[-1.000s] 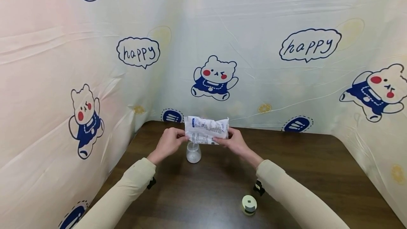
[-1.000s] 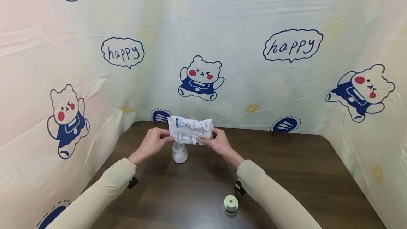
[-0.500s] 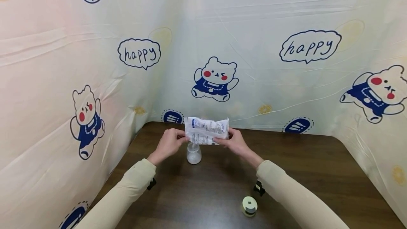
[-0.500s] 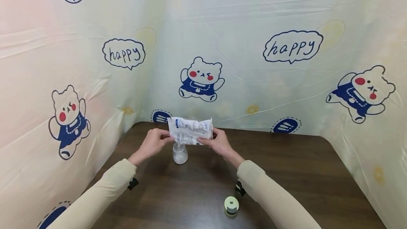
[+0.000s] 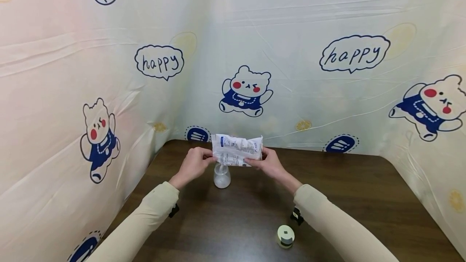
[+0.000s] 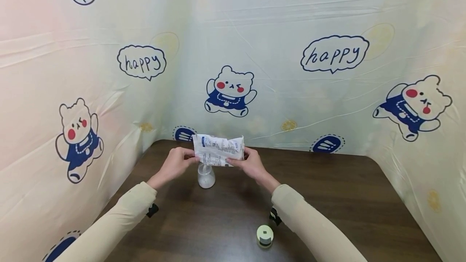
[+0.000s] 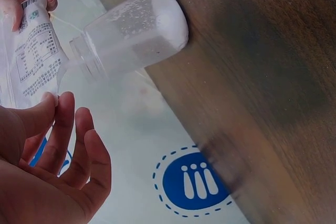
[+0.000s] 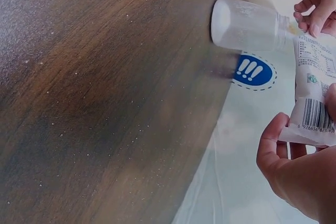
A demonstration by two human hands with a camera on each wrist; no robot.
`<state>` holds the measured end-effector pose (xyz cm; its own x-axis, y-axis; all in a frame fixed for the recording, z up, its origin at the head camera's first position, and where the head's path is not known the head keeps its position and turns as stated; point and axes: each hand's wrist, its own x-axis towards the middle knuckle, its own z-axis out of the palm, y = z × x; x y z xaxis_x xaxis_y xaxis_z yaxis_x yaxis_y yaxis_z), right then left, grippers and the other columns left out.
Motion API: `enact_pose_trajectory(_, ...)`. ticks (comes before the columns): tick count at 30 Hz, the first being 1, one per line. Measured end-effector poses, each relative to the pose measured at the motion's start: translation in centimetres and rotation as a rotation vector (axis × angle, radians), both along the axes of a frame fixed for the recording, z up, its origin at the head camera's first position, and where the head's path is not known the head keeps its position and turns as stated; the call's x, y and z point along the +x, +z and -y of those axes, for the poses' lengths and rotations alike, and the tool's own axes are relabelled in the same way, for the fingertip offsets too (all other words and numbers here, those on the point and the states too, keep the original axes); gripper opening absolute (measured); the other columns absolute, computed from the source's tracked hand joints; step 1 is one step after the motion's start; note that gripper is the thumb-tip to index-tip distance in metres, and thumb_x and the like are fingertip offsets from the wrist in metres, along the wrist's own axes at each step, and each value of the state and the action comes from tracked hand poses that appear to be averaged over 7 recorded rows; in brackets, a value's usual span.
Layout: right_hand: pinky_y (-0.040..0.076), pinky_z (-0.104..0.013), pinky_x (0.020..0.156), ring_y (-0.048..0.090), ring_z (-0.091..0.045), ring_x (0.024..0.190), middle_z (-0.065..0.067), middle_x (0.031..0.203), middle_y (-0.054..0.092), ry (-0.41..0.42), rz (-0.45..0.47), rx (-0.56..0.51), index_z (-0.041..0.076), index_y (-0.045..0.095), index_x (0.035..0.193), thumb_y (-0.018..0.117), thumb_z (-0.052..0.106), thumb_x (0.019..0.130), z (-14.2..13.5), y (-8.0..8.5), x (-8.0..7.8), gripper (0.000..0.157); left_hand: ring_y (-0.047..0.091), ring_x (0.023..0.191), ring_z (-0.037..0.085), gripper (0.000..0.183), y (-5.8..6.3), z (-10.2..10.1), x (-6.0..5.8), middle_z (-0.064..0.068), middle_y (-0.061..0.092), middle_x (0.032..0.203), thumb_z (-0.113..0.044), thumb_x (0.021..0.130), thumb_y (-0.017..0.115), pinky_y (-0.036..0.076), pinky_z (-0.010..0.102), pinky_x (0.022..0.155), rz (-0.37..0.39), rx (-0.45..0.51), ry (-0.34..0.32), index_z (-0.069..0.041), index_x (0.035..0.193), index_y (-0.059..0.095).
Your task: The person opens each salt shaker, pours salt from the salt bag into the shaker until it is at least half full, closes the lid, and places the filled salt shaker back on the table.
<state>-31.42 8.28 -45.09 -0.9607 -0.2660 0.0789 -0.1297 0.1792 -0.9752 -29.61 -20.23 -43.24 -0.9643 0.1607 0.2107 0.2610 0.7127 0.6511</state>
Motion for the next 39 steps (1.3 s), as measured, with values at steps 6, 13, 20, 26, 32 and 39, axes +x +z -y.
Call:
enact_pose_trajectory(6,0.055,-0.058,0.085,0.068,-0.023,0.089,-0.013,0.118,0.075,0.008,0.003,0.020,0.002,0.070,0.128,0.082,0.007,0.093,0.0,0.6,0.2,0.038,0.061,0.077,0.023,0.013,0.1,0.0,0.0,0.003,0.077,0.102,-0.010,0.095,0.080,0.051,0.035,0.068,-0.003,-0.001,0.005,-0.009,0.108,0.084)
enact_pose_trajectory(13,0.056,-0.046,0.080,0.068,-0.021,0.092,-0.010,0.121,0.074,-0.005,-0.019,0.010,0.006,0.070,0.132,0.085,0.015,0.092,-0.1,-0.1,0.0,0.044,0.061,0.076,0.021,0.013,0.2,0.0,0.0,0.002,0.077,0.100,-0.009,0.094,0.081,0.050,0.034,0.067,-0.012,-0.005,-0.004,-0.009,0.107,0.084)
enact_pose_trajectory(20,0.056,-0.053,0.083,0.069,-0.023,0.092,-0.009,0.119,0.075,-0.006,-0.022,0.013,0.009,0.071,0.129,0.086,0.017,0.091,-0.1,-0.1,-0.1,0.041,0.061,0.076,0.021,0.012,0.1,0.0,0.0,0.003,0.077,0.100,-0.009,0.095,0.080,0.050,0.034,0.067,-0.011,-0.004,-0.007,-0.009,0.106,0.084)
enact_pose_trajectory(26,0.056,-0.049,0.082,0.069,-0.022,0.092,-0.008,0.118,0.075,-0.009,-0.020,0.017,0.009,0.072,0.129,0.086,0.017,0.091,-0.1,-0.1,-0.2,0.041,0.061,0.076,0.021,0.012,0.1,0.0,0.0,0.003,0.077,0.100,-0.009,0.095,0.080,0.050,0.034,0.067,-0.012,-0.003,-0.009,-0.009,0.106,0.083)
enact_pose_trajectory(32,0.056,-0.050,0.083,0.069,-0.021,0.092,-0.012,0.119,0.075,0.009,-0.005,0.015,0.004,0.070,0.129,0.083,0.010,0.093,0.0,2.3,1.6,0.038,0.060,0.076,0.021,0.013,0.1,0.0,0.0,0.003,0.077,0.100,-0.009,0.094,0.080,0.050,0.034,0.067,-0.006,-0.001,-0.009,-0.008,0.107,0.083)
enact_pose_trajectory(39,0.056,-0.041,0.078,0.069,-0.021,0.091,-0.013,0.120,0.075,0.009,0.006,0.024,0.003,0.070,0.130,0.083,0.008,0.092,0.0,1.3,0.6,0.040,0.061,0.077,0.022,0.013,0.0,0.0,0.1,0.003,0.077,0.101,-0.009,0.095,0.080,0.051,0.034,0.068,0.004,-0.001,-0.001,-0.008,0.108,0.083)
